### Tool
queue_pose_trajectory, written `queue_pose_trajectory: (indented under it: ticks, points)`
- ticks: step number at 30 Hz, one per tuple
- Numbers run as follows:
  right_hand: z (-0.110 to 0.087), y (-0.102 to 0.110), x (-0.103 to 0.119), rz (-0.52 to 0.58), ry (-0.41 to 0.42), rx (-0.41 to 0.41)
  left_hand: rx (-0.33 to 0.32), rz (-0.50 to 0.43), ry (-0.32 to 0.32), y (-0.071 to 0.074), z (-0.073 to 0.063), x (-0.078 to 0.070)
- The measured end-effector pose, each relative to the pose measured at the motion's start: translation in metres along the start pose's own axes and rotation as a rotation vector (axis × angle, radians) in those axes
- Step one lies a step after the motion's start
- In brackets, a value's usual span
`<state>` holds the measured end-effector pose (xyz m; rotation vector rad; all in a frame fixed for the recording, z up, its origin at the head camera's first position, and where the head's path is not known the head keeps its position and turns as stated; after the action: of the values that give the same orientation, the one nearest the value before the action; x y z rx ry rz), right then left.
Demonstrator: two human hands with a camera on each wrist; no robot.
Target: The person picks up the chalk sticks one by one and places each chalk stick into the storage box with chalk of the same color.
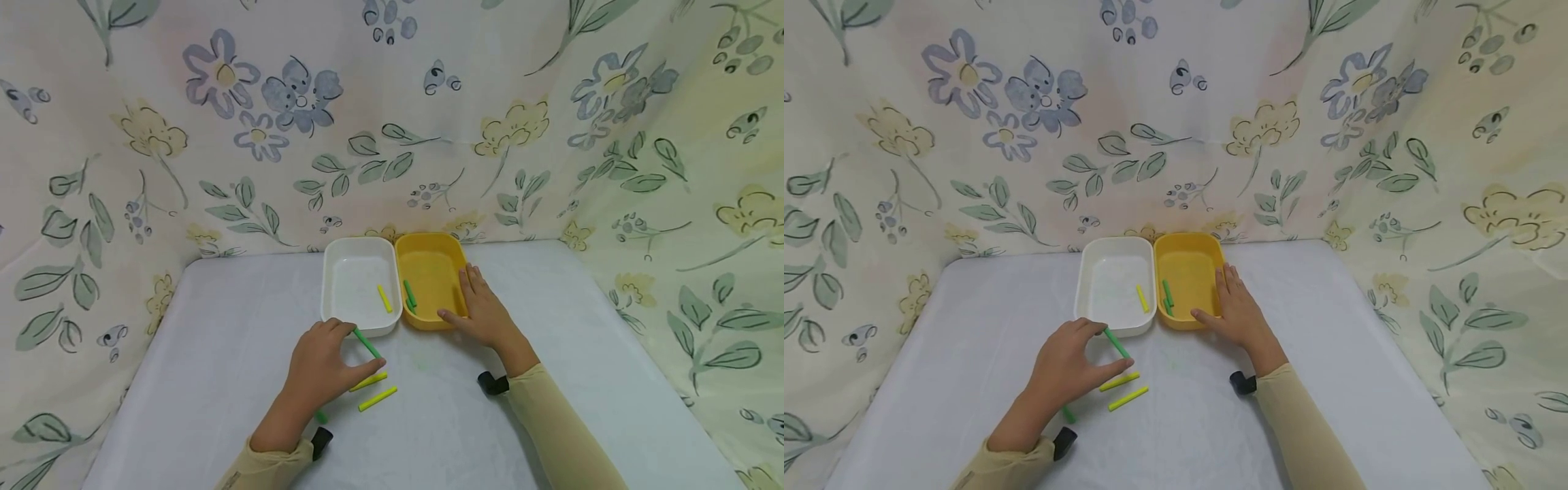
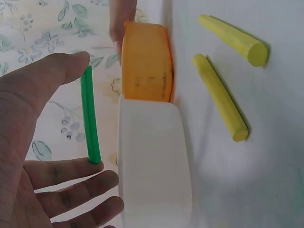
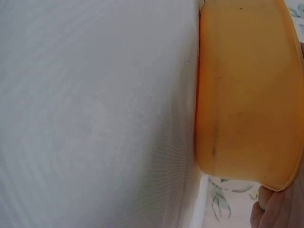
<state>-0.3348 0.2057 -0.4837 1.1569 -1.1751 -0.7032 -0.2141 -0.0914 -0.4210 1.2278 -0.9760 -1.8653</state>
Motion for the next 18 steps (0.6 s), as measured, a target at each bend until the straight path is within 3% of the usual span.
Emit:
queue_pose_trajectory:
  ticks: [9, 18]
  points:
    - [0.001, 0.000, 0.000, 0.001, -0.012, -0.002, -0.041, 0.007, -0.051, 0.005, 0.010, -0.014]
    - [0.000, -0.001, 0.000, 0.011, -0.012, -0.004, -0.022, -0.017, -0.061, 0.000, 0.019, -0.023]
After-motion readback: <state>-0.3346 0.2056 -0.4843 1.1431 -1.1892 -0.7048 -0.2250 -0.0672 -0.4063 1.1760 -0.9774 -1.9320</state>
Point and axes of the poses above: each hand's wrist, its own z-axis towards the middle knuckle, its own y-axis out of the back of the hand, x = y × z, the point moved 9 cm from there along z, towards the middle knuckle, and after that the axes turned 4 degrees about x, right-handed, at the moved point
